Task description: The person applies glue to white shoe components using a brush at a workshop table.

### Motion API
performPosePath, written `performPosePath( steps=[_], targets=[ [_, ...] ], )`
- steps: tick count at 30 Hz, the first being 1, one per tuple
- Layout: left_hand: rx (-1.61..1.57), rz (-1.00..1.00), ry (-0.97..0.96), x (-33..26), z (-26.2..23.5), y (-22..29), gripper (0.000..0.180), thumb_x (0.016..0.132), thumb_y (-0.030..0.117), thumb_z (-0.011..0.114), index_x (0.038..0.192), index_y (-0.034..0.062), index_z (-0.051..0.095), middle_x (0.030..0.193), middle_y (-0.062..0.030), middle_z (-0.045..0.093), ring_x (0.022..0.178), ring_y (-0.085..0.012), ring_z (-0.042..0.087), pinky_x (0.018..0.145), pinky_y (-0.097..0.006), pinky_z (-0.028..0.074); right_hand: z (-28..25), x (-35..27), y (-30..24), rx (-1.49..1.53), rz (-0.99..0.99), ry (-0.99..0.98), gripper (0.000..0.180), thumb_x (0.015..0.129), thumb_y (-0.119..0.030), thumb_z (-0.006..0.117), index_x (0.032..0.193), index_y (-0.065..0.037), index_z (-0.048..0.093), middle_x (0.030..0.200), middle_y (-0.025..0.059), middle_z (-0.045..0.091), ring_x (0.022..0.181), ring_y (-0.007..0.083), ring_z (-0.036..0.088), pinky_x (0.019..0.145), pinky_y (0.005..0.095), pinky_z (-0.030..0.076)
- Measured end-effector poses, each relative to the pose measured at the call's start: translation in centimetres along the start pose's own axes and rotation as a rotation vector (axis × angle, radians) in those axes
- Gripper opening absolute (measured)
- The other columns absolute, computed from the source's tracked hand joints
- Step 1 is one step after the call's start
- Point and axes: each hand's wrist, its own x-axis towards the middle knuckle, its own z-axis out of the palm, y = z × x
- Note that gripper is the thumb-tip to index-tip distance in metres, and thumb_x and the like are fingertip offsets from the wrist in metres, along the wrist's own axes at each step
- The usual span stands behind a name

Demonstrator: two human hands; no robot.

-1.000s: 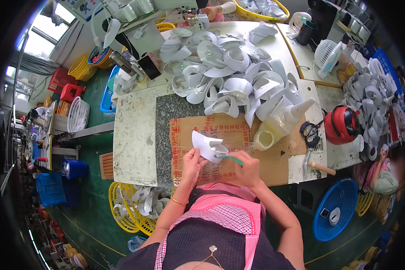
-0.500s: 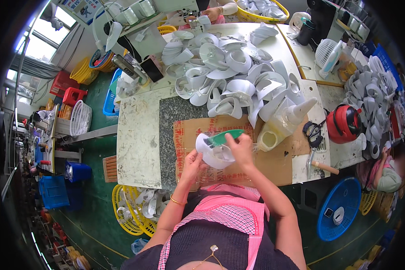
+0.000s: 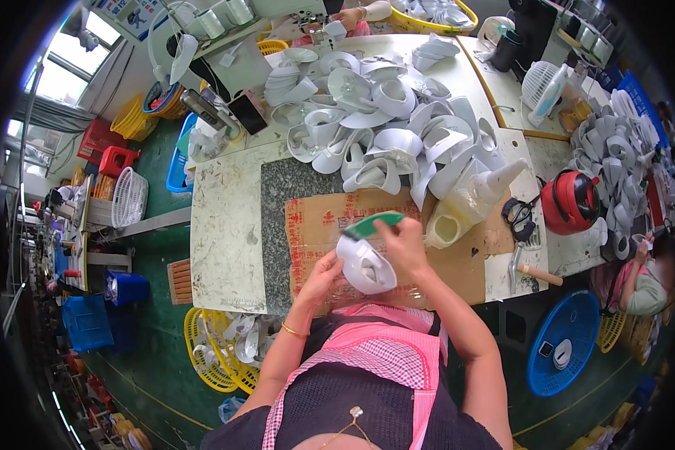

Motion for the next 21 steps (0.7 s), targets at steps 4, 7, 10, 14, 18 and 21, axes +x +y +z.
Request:
performPosePath(
  steps=[4, 7, 10, 14, 18, 21],
  targets=[
    [-0.003, 0.001, -0.007, 0.2, 0.4, 0.3, 0.041, 0.108, 0.019, 0.049, 0.148, 0.0088, 0.047, 0.129, -0.0057, 0.064, 0.113, -0.0168, 0.066, 0.094, -0.035, 0.058, 0.3, 0.6, 2.6, -0.268, -0.07, 0.027, 0.016, 0.09, -0.017, 0.069, 0.099, -0.006, 0.077, 0.072, 0.0133, 0.069, 0.058, 0.0224, 0.063, 0.056, 0.0368, 0.045],
    [-0.032, -0.008, 0.018, 0.2, 1.0, 1.1, 0.038, 0.109, 0.021, 0.047, 0.144, 0.007, 0.05, 0.124, -0.0047, 0.066, 0.107, -0.0148, 0.068, 0.089, -0.031, 0.059, -0.2, 0.7, 3.2, -0.152, -0.051, 0.098, 0.017, 0.089, -0.015, 0.069, 0.102, -0.009, 0.077, 0.08, 0.0116, 0.072, 0.065, 0.0286, 0.067, 0.059, 0.0374, 0.049],
    [-0.097, -0.026, -0.045, 0.7, 0.5, 1.5, 0.04, 0.108, 0.018, 0.048, 0.145, 0.0032, 0.048, 0.127, -0.0111, 0.065, 0.112, -0.021, 0.068, 0.092, -0.037, 0.059, -0.4, -1.1, 0.2, -0.176, -0.503, -0.018, 0.025, 0.084, -0.014, 0.074, 0.109, -0.014, 0.076, 0.101, 0.0078, 0.073, 0.076, 0.0297, 0.071, 0.065, 0.0389, 0.056],
    [-0.214, -0.043, -0.053, 1.8, -0.5, 2.2, 0.038, 0.108, 0.018, 0.047, 0.141, 0.0005, 0.05, 0.124, -0.0127, 0.067, 0.107, -0.022, 0.07, 0.089, -0.037, 0.061, -2.5, -4.9, 1.6, -0.484, -0.666, -0.289, 0.032, 0.078, -0.011, 0.075, 0.11, -0.016, 0.076, 0.101, 0.0068, 0.073, 0.079, 0.0288, 0.072, 0.068, 0.0387, 0.057],
    [-0.121, -0.069, -0.069, 2.8, -0.2, 2.6, 0.034, 0.108, 0.02, 0.048, 0.135, 0.001, 0.055, 0.119, -0.0116, 0.069, 0.102, -0.021, 0.072, 0.087, -0.035, 0.061, -4.5, -6.1, 2.3, -0.403, -0.613, -0.31, 0.036, 0.074, -0.01, 0.074, 0.109, -0.019, 0.076, 0.101, 0.0043, 0.073, 0.076, 0.0269, 0.072, 0.065, 0.0377, 0.057],
    [0.005, -0.086, -0.091, 3.6, 1.4, 3.9, 0.034, 0.108, 0.022, 0.048, 0.133, 0.0019, 0.057, 0.116, -0.0098, 0.07, 0.1, -0.0199, 0.072, 0.085, -0.033, 0.061, -4.1, -6.1, 2.7, -0.348, -0.613, -0.133, 0.034, 0.075, -0.013, 0.075, 0.109, -0.02, 0.076, 0.102, 0.0031, 0.074, 0.074, 0.0257, 0.072, 0.063, 0.0362, 0.057]
  ],
)
